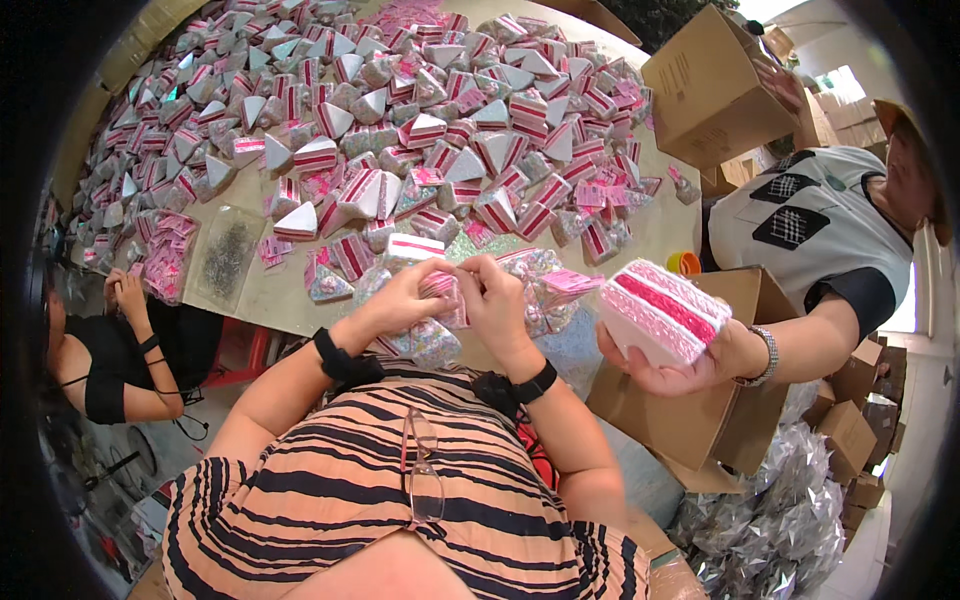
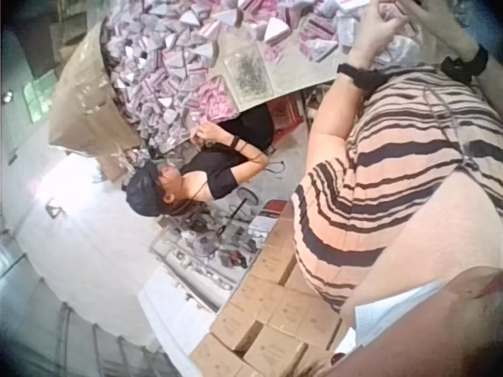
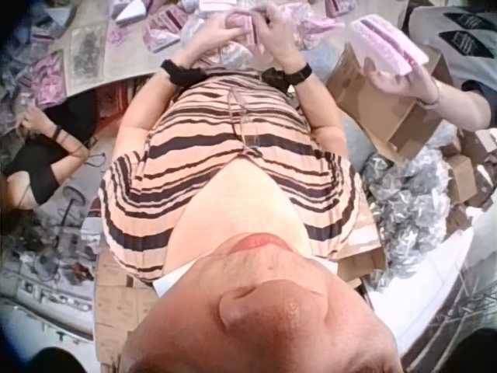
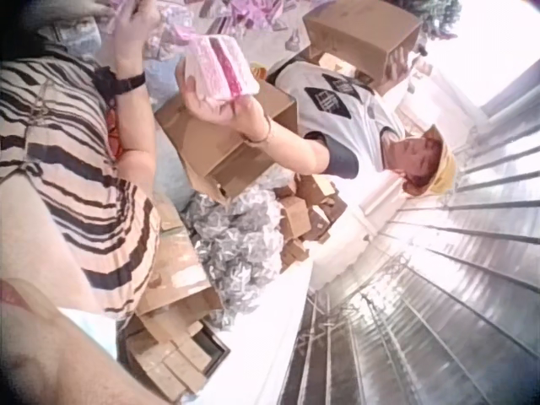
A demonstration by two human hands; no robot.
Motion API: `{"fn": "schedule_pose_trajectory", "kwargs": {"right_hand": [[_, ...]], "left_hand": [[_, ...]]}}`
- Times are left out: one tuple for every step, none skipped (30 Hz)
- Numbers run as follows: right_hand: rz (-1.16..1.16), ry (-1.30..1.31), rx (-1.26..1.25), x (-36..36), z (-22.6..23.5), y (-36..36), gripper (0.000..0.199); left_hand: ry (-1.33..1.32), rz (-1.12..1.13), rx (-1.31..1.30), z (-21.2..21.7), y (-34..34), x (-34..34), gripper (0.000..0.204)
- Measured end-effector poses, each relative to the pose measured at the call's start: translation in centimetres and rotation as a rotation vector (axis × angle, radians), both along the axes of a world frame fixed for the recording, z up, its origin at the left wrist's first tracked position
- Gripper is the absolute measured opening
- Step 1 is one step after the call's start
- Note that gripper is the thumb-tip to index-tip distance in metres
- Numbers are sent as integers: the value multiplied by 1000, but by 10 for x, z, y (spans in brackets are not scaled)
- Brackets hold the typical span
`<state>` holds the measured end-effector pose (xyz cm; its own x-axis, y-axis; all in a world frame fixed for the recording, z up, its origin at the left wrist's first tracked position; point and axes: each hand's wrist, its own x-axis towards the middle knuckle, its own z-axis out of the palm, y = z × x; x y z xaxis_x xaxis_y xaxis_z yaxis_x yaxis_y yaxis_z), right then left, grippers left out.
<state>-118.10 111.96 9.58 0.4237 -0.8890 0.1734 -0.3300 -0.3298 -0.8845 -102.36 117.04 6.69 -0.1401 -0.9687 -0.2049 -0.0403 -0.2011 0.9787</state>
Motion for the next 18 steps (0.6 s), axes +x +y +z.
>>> {"fn": "schedule_pose_trajectory", "kwargs": {"right_hand": [[20, 6, -22, 1, -3, -1, 6], [20, 3, -15, 2, -7, -1, 6], [28, 3, 7, 2, -10, -1, 6], [42, 2, 29, 4, -13, 0, 7], [49, -1, 36, 5, -15, -1, 7], [74, -6, 27, 6, -16, -1, 7], [100, -10, 20, 8, -17, 1, 7], [107, -13, 27, 10, -17, 2, 7], [115, -15, 32, 13, -15, 3, 7], [118, -17, 32, 15, -13, 3, 7], [123, 14, 33, 16, -13, 4, 7], [119, 15, 29, 19, -10, 8, 7], [113, 45, 21, 21, -6, 11, 7], [105, 76, 12, 24, -3, 13, 7], [94, 81, 1, 30, -2, 16, 7], [91, 51, 2, 36, -1, 20, 7], [87, 21, 0, 42, 1, 24, 7], [68, 34, -11, 46, 2, 28, 7]], "left_hand": [[-22, 6, -85, 0, 2, 3, 46], [-25, 5, -78, 0, 6, 4, 46], [124, 13, 12, 2, 11, 5, 45], [273, 28, 101, 6, 15, 7, 44], [298, 7, 168, 7, 19, 10, 37], [296, 14, 174, 1, 22, 12, 37], [433, 51, 188, -5, 27, 13, 35], [570, 87, 199, -10, 32, 14, 34], [568, 113, 168, -15, 36, 16, 32], [567, 114, 168, -12, 36, 18, 32], [602, 116, 172, -10, 37, 20, 32], [639, 115, 174, -9, 38, 22, 31], [582, 128, 168, -12, 39, 25, 28], [585, 118, 161, -13, 41, 29, 28], [552, 133, 138, -15, 44, 34, 26], [525, 140, 119, -15, 46, 36, 25], [455, 107, 83, -11, 49, 42, 21], [467, 85, 77, -8, 51, 47, 21]]}}
